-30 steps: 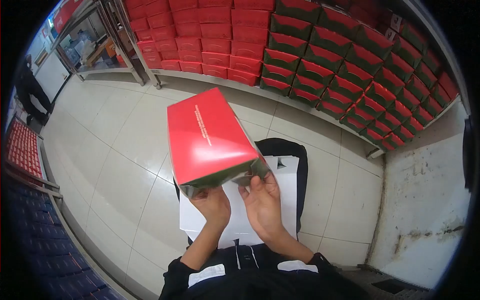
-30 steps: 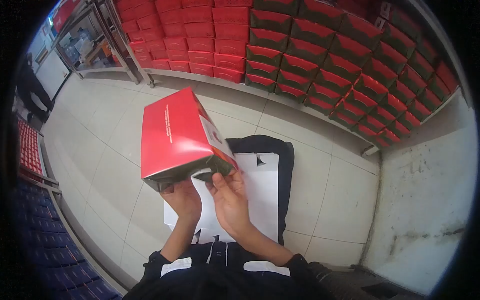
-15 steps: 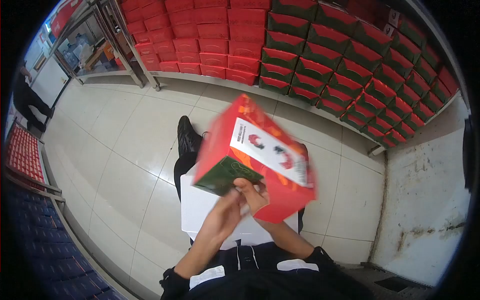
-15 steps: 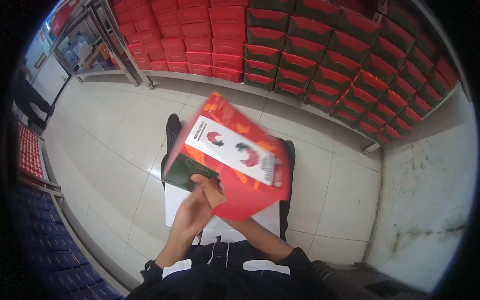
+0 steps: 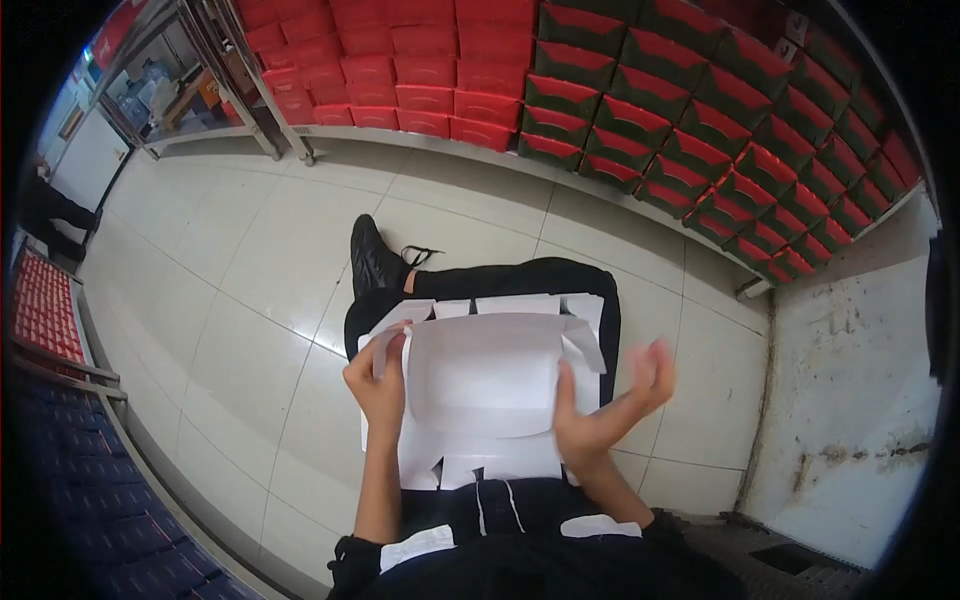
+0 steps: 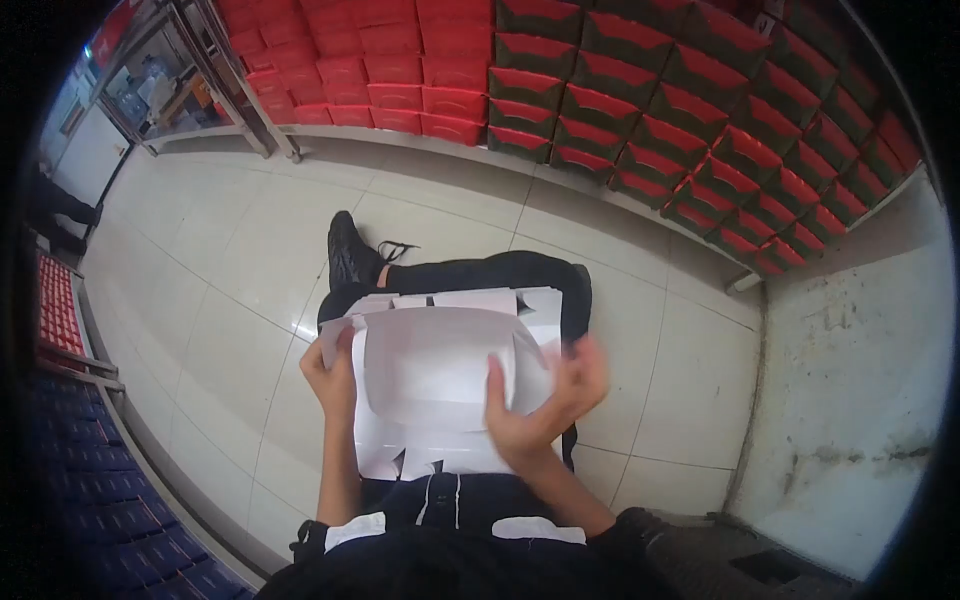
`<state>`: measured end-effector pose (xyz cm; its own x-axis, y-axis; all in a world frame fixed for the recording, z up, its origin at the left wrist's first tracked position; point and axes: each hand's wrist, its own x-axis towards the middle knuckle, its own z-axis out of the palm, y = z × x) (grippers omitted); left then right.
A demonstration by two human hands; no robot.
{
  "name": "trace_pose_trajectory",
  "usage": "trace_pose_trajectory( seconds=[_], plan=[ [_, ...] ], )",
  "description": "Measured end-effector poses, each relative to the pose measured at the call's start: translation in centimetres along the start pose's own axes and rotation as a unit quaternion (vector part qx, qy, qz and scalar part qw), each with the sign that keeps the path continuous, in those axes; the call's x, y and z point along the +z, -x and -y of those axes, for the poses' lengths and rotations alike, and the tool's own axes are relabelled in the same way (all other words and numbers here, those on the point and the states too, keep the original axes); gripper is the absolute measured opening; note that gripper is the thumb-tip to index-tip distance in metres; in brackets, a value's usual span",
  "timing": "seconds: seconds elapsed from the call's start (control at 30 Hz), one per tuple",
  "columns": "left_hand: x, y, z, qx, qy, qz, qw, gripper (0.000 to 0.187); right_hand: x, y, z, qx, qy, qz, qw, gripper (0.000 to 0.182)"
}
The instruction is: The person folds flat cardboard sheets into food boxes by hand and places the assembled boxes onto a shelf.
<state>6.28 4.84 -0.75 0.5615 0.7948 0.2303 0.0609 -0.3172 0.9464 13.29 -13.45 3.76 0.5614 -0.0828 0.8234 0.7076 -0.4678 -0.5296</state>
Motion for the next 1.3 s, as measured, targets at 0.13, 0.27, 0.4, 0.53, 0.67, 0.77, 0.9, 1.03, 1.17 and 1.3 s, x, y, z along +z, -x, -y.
trace_pose_trajectory(
  seconds=[0.13, 0.27, 0.4, 0.53, 0.67, 0.77, 0.9, 1.03, 1.17, 1.3],
  plan=[
    [0.1, -0.1, 0.6, 0.025, 0.021, 0.03, 0.999, 0.015, -2.1, -2.5, -2.8, 0.347, -0.092, 0.4, 0.843, 0.025],
    [-2.2, 1.9, 2.7, 0.052, -0.069, 0.099, 0.991, 0.022, -4.1, 2.6, -3.2, 0.13, -0.035, 0.392, 0.91, 0.033],
    [-1.1, 5.3, 4.0, 0.065, -0.086, 0.175, 0.979, 0.051, -4.3, 6.9, -0.9, 0.224, -0.084, 0.34, 0.909, 0.045],
    [-0.3, 6.9, 3.1, 0.016, -0.028, 0.121, 0.992, 0.054, -4.0, 5.6, -1.8, 0.218, -0.088, 0.358, 0.904, 0.05],
    [0.3, 6.7, 2.2, -0.058, -0.019, 0.054, 0.997, 0.045, -4.1, 2.3, -2.0, 0.242, -0.051, 0.384, 0.889, 0.053],
    [0.3, 6.9, 2.7, -0.022, -0.054, 0.036, 0.998, 0.041, -4.2, 1.6, -1.0, 0.242, -0.031, 0.401, 0.883, 0.055],
    [-1.6, 6.7, 3.0, 0.066, -0.152, 0.122, 0.979, 0.044, -4.9, 4.1, -1.5, 0.26, -0.091, 0.39, 0.879, 0.059],
    [-3.8, 6.2, 3.3, 0.072, -0.176, 0.208, 0.96, 0.056, -6.2, 4.9, -1.6, 0.309, -0.125, 0.416, 0.846, 0.067],
    [-6.4, 4.9, 6.0, 0.026, -0.073, 0.334, 0.939, 0.074, -7.5, 4.2, -3.5, 0.167, 0.038, 0.587, 0.791, 0.088],
    [-7.3, 1.2, 4.9, 0.049, -0.061, 0.411, 0.908, 0.09, -7.3, 1.6, -3.4, 0.128, 0.027, 0.62, 0.774, 0.094]
  ],
)
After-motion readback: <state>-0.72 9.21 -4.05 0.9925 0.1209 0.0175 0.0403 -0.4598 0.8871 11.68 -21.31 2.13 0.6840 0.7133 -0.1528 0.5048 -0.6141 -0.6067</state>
